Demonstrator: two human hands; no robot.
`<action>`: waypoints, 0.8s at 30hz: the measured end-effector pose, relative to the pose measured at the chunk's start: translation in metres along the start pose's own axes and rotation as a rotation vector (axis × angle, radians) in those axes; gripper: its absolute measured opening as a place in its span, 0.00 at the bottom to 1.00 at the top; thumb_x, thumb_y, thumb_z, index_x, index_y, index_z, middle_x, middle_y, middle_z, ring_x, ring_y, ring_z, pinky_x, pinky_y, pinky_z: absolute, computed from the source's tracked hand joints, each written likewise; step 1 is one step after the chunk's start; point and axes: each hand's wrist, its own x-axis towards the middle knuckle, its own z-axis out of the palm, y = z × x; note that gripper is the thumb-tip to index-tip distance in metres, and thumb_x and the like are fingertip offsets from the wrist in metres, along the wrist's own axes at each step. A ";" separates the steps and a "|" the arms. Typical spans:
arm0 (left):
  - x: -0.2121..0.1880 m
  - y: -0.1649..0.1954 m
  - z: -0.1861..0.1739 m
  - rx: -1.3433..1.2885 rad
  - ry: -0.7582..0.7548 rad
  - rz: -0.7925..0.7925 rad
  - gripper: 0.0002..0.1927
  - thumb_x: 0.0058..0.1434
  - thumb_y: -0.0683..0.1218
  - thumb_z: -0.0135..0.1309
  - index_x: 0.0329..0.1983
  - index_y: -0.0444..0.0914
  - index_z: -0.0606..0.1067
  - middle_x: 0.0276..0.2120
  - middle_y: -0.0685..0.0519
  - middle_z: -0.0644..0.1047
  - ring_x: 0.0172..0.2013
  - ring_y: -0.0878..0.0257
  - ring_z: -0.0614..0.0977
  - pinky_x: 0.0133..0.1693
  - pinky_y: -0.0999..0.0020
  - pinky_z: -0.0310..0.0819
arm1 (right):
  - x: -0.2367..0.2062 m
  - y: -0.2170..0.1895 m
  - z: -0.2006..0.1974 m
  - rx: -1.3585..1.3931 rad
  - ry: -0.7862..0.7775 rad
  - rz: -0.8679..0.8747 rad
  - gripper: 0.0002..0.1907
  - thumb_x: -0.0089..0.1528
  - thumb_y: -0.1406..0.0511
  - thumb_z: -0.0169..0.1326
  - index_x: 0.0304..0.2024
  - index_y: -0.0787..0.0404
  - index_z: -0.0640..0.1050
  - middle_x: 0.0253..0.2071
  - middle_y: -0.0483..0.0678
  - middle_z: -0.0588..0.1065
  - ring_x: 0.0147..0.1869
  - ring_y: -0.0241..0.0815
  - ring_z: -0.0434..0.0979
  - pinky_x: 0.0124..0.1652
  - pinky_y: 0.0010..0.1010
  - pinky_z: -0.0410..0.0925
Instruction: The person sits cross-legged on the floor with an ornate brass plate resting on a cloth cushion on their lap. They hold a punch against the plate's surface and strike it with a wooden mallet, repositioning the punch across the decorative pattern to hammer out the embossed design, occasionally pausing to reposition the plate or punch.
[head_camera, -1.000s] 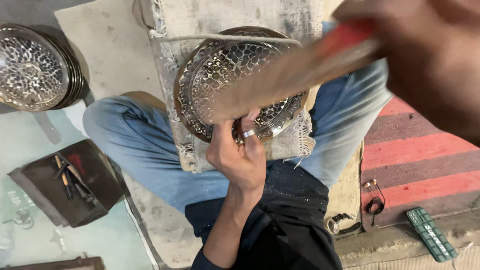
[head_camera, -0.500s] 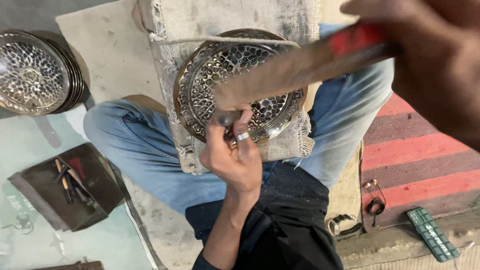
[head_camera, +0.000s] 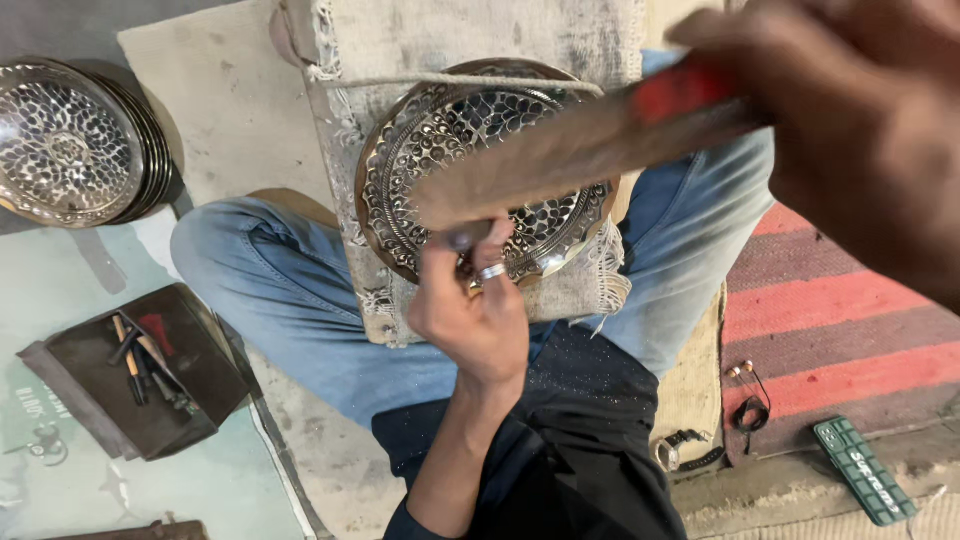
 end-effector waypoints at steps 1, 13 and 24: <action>-0.001 0.001 -0.002 -0.126 0.014 -0.038 0.07 0.74 0.35 0.52 0.53 0.31 0.72 0.46 0.46 0.83 0.44 0.59 0.88 0.46 0.68 0.88 | 0.003 0.000 -0.001 0.023 0.012 0.040 0.14 0.69 0.77 0.56 0.58 0.71 0.75 0.45 0.56 0.77 0.44 0.46 0.79 0.40 0.33 0.71; -0.005 0.010 -0.001 -0.060 -0.071 -0.117 0.08 0.71 0.33 0.56 0.50 0.29 0.71 0.42 0.46 0.82 0.42 0.62 0.85 0.48 0.68 0.83 | 0.007 0.001 -0.008 0.048 -0.001 0.010 0.15 0.66 0.79 0.55 0.57 0.73 0.74 0.44 0.59 0.77 0.45 0.48 0.79 0.40 0.35 0.71; -0.004 0.007 -0.004 0.053 -0.156 -0.050 0.12 0.63 0.28 0.51 0.47 0.30 0.75 0.41 0.48 0.82 0.41 0.60 0.88 0.42 0.69 0.86 | 0.011 -0.003 -0.016 0.039 -0.021 -0.016 0.17 0.64 0.81 0.54 0.56 0.74 0.73 0.43 0.61 0.76 0.45 0.51 0.79 0.41 0.37 0.71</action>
